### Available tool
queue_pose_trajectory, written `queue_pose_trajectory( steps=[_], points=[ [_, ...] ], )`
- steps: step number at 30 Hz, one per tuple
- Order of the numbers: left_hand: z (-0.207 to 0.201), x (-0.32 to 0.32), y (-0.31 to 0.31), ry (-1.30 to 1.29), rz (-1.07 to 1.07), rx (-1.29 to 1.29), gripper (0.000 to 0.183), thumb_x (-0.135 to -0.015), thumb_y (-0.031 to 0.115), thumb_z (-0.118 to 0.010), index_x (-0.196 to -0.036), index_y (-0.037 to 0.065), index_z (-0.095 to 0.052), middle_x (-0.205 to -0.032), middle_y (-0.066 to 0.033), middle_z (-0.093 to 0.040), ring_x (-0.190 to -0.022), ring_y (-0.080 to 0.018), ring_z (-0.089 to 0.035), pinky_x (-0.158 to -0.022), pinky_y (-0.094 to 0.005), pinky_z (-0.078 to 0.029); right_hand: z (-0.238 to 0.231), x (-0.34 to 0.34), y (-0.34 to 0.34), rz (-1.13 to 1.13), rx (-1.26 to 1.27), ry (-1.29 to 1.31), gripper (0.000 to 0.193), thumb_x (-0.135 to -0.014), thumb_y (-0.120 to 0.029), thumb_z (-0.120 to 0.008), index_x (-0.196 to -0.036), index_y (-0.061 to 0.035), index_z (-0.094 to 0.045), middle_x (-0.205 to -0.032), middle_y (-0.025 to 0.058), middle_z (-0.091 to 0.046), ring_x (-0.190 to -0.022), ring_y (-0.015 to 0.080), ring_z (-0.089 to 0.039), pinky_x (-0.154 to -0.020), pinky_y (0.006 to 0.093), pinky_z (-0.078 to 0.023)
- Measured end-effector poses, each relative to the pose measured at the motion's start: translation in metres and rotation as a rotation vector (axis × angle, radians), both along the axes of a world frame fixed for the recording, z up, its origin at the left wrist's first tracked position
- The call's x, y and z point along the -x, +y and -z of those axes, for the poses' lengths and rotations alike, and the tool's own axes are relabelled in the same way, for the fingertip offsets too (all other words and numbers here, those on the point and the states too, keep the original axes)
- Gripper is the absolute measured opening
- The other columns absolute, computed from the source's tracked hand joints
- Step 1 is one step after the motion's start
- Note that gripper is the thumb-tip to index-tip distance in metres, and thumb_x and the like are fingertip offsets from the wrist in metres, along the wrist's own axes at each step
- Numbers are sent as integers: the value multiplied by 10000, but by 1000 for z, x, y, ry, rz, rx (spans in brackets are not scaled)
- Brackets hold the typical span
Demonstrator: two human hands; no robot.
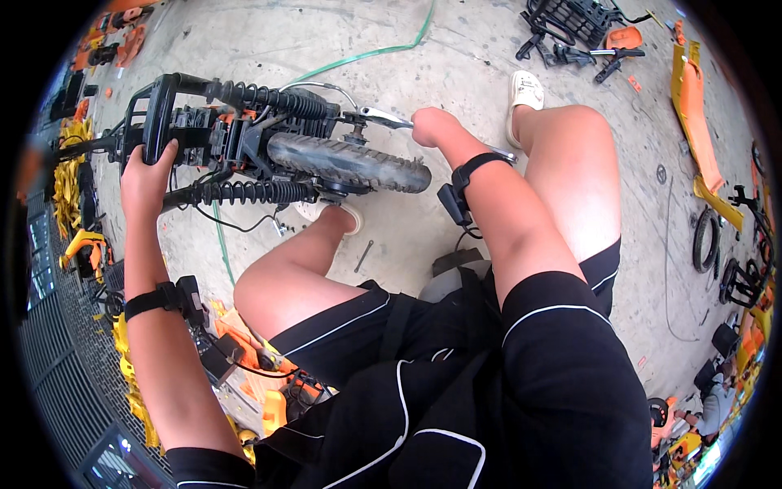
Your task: The person uses an adjustable wrench to turn a nut on the wheel axle of an electric scooter. They repeatedly adjust the wrench to fit the nut and apply downward force to turn it while holding the scooter frame for stability.
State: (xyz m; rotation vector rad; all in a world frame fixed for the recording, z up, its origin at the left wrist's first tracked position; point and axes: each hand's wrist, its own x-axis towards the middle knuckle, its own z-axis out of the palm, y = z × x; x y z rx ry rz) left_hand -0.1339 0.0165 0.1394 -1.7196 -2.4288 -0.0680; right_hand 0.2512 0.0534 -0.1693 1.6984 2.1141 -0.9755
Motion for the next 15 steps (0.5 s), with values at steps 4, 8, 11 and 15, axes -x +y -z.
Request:
queue_pose_trajectory(
  steps=[4, 8, 11, 15],
  points=[
    [0, 1, 1, -6, -2, 9, 615, -780, 612, -675, -999, 37, -674, -825, -151, -703, -814, -326, -685, -751, -415, -510, 2, -4, 9, 4, 48, 9, 376, -819, -83, -506, -1135, -118, -706, -1135, 152, -692, -1065, 334, -656, -888, 439, -527],
    [-2, -4, 1, 17, -55, 38, 599, -781, 607, -681, -986, 44, -677, -829, -148, -705, -808, -323, -683, -745, -416, -509, 15, -11, 6, 69, 18, 73, 312, -841, -135, -517, -1094, -125, -700, -1059, 160, -701, -1002, 344, -660, -849, 455, -521],
    [1, 2, 6, -6, -59, 53, 593, -778, 605, -687, -978, 47, -677, -847, -153, -706, -813, -322, -683, -746, -415, -508, 45, -16, -4, 148, 13, 145, 306, -867, -159, -522, -1127, -134, -682, -1095, 163, -692, -1038, 351, -646, -878, 454, -511],
    [1, 3, 7, -5, -30, 50, 574, -794, 567, -703, -973, 24, -665, -847, -157, -703, -804, -325, -677, -749, -402, -506, 110, -16, -15, 215, 67, 218, 306, -874, -191, -552, -1151, -129, -667, -1133, 174, -681, -1077, 354, -634, -904, 448, -506]
  ],
)
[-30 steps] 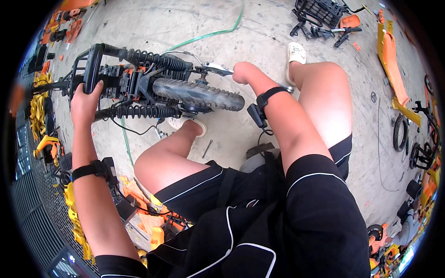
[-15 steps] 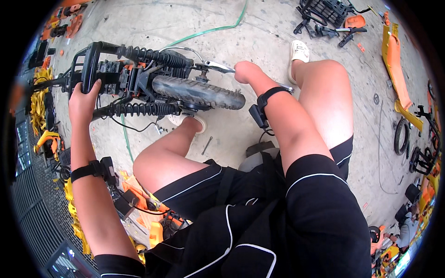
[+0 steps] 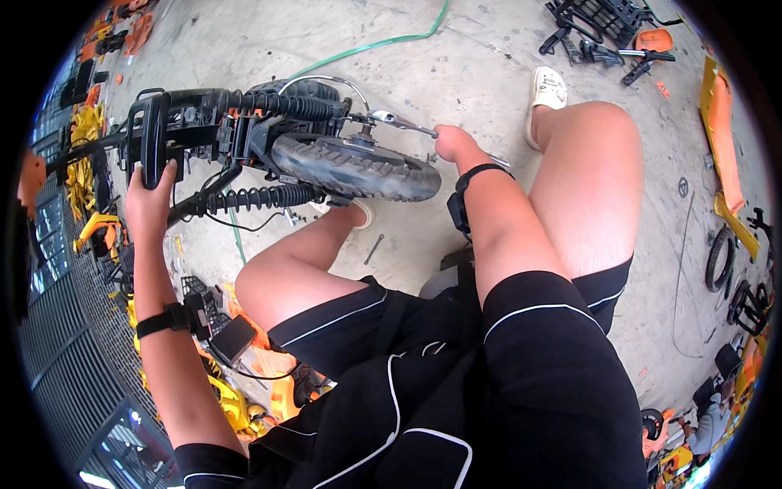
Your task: The person uses an adjustable wrench to turn a nut on the wheel axle of an electric scooter. They repeatedly adjust the wrench to fit the nut and apply downward force to turn it while holding the scooter frame for stability.
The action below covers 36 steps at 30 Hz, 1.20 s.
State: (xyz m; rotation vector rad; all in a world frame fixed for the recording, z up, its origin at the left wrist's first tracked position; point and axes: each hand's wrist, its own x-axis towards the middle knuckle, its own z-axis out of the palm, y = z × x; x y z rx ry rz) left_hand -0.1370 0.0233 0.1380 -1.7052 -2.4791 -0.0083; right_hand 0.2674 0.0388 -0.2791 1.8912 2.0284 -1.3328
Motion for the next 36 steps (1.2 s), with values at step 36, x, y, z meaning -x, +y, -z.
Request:
queue_pose_trajectory(
  steps=[36],
  points=[
    [4, 0, -4, -3, 48, -59, 587, -821, 526, -734, -1034, -16, -664, -809, -109, -691, -735, -210, -647, -735, -337, -496, -85, 7, 46, -106, 254, 8, 342, -791, -136, -499, -1008, 5, -722, -913, 221, -707, -867, 367, -684, -790, 453, -540]
  ],
)
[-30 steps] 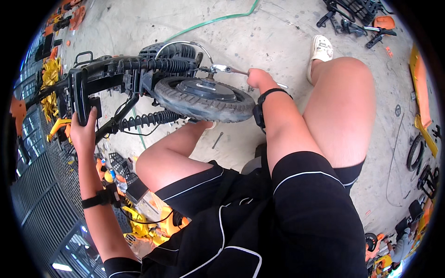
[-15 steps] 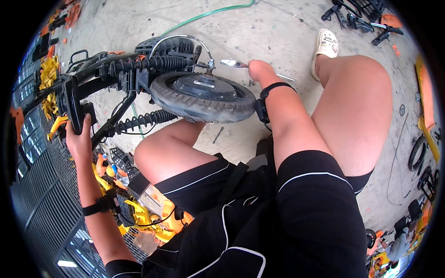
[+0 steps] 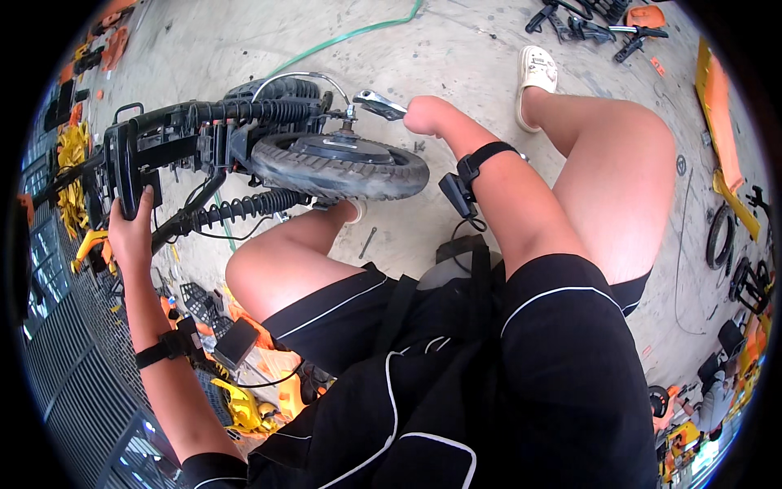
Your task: The person uses an adjustable wrench to turn a nut on the wheel axle of an electric scooter. They repeatedly adjust the wrench to fit the nut and apply downward force to turn it while holding the scooter frame for stability.
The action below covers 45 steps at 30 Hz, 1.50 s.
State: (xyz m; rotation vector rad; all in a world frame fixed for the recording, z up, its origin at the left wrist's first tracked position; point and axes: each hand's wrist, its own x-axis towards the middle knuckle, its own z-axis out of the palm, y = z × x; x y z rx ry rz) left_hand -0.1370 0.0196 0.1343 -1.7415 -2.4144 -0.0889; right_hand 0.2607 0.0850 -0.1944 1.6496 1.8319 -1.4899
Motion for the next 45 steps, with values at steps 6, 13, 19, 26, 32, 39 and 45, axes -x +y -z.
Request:
queue_pose_trajectory(
  steps=[6, 13, 19, 26, 32, 39, 45],
  points=[
    [-2, -2, -1, -3, -9, 10, 576, -822, 531, -730, -1033, -2, -669, -781, -105, -674, -712, -216, -632, -721, -333, -492, -19, 9, -4, -74, -147, -41, 321, -814, -148, -518, -1011, -17, -734, -946, 203, -712, -886, 354, -687, -777, 449, -542],
    [-1, -3, -1, 14, -19, 15, 597, -823, 534, -724, -1055, -12, -660, -800, -113, -678, -732, -233, -636, -734, -345, -494, -36, 16, -6, -200, -205, -89, 294, -831, -150, -543, -1018, -37, -739, -1016, 189, -713, -930, 367, -682, -798, 453, -540],
    [-2, -2, -1, -25, 1, 2, 598, -817, 535, -729, -1039, -16, -660, -806, -120, -681, -733, -245, -636, -735, -350, -493, -16, 13, -6, -237, -283, -60, 316, -777, -110, -528, -1017, -31, -717, -978, 202, -704, -924, 371, -673, -795, 467, -533],
    [-4, -7, 1, -77, -36, 48, 582, -819, 524, -734, -1022, -16, -660, -783, -115, -668, -707, -240, -620, -713, -348, -488, -12, 12, -10, -244, -303, -69, 300, -789, -106, -532, -1023, -55, -711, -971, 186, -703, -916, 366, -673, -786, 459, -535],
    [0, 4, -1, -11, -6, 7, 585, -820, 535, -730, -1015, -12, -660, -770, -105, -660, -707, -239, -617, -712, -348, -488, -9, 21, -16, -219, -260, -80, 315, -804, -65, -518, -1051, -70, -713, -999, 171, -708, -927, 363, -678, -772, 452, -539],
    [1, 0, 0, 0, 19, -15, 568, -823, 533, -730, -1020, 4, -666, -773, -109, -671, -700, -232, -625, -711, -338, -492, 66, 3, -30, 0, -273, 47, 376, -886, -121, -536, -1256, -109, -603, -1094, 173, -684, -1031, 354, -645, -859, 451, -511],
    [1, -1, 2, 41, -8, -6, 578, -823, 517, -739, -999, -27, -650, -775, -93, -670, -694, -195, -611, -702, -322, -488, 124, 23, -16, 12, -117, 91, 397, -915, -181, -580, -1301, -92, -574, -1171, 204, -661, -1090, 361, -626, -910, 448, -497]
  ],
)
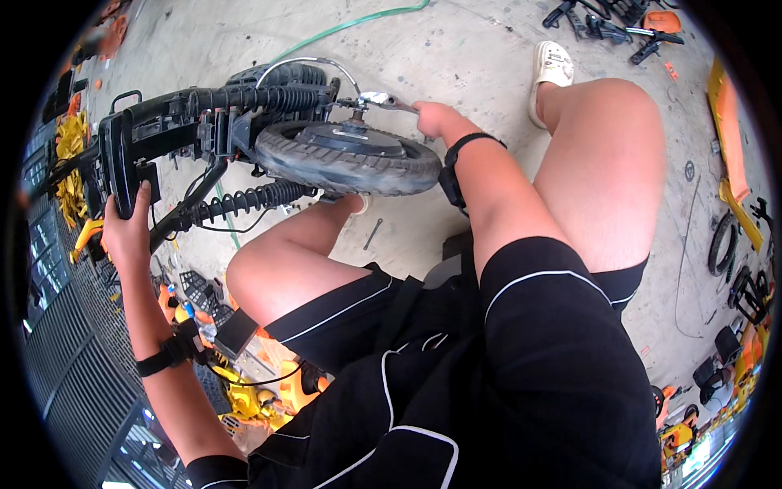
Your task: The person uses an adjustable wrench to turn a nut on the wheel axle of an electric scooter. They repeatedly adjust the wrench to fit the nut and apply downward force to turn it while holding the scooter frame for stability.
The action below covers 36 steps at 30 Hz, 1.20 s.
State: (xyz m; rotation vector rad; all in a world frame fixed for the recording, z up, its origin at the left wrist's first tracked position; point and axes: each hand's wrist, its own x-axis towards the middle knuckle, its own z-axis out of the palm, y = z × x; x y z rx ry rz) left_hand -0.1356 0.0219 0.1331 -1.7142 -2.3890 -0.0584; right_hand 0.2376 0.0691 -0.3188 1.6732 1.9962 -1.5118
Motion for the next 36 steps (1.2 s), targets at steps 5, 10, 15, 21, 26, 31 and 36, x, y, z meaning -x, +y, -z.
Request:
queue_pose_trajectory(
  steps=[5, 10, 15, 21, 26, 31, 36],
  points=[
    [-1, 0, -3, -24, -20, 14, 600, -813, 489, -769, -1038, -52, -641, -825, -102, -682, -720, -182, -613, -709, -308, -488, 14, 9, 15, -26, -47, 22, 405, -883, -199, -578, -1277, -107, -604, -1181, 179, -673, -1099, 356, -631, -914, 452, -501],
    [-2, -3, -2, -47, -55, 20, 630, -815, 495, -767, -1079, -62, -636, -875, -105, -692, -768, -173, -628, -751, -300, -496, 26, 3, 42, 127, 52, 198, 298, -901, -202, -597, -1149, -57, -676, -1150, 178, -687, -1098, 326, -637, -932, 419, -496],
    [2, -2, 4, -70, -77, 23, 662, -808, 503, -774, -1105, -70, -628, -906, -127, -695, -804, -178, -633, -776, -302, -498, 12, 12, 60, 270, -100, 227, 313, -891, -221, -562, -1127, -64, -693, -1156, 182, -690, -1095, 349, -640, -950, 405, -492],
    [-1, 4, 1, -180, -94, 50, 587, -848, 422, -764, -1159, -54, -620, -957, -114, -691, -848, -174, -624, -796, -303, -493, 61, -51, 39, 156, -65, -198, 291, -871, -234, -604, -1056, -34, -705, -1115, 183, -701, -1067, 352, -649, -914, 433, -511],
    [1, 12, -7, -131, -150, 35, 498, -878, 343, -761, -1138, -57, -619, -951, -68, -678, -828, -119, -606, -775, -257, -484, 71, -47, -16, 11, 75, -287, 360, -858, -287, -655, -1145, -69, -651, -1161, 148, -678, -1080, 335, -640, -919, 441, -511],
    [-1, 35, -13, -240, -184, 43, 360, -911, 241, -742, -1127, -22, -624, -925, -25, -657, -806, -89, -582, -748, -234, -475, 92, -22, -41, -187, -88, -379, 376, -862, -301, -679, -1161, -97, -580, -1133, 112, -643, -1035, 314, -651, -900, 454, -520],
    [-4, 32, -15, -216, -215, 59, 342, -923, 231, -728, -1133, -16, -621, -923, -21, -652, -802, -87, -579, -738, -236, -475, 122, -8, -54, -202, -117, -408, 283, -892, -220, -620, -1138, -89, -568, -1110, 141, -642, -1019, 307, -661, -848, 433, -545]
  ],
)
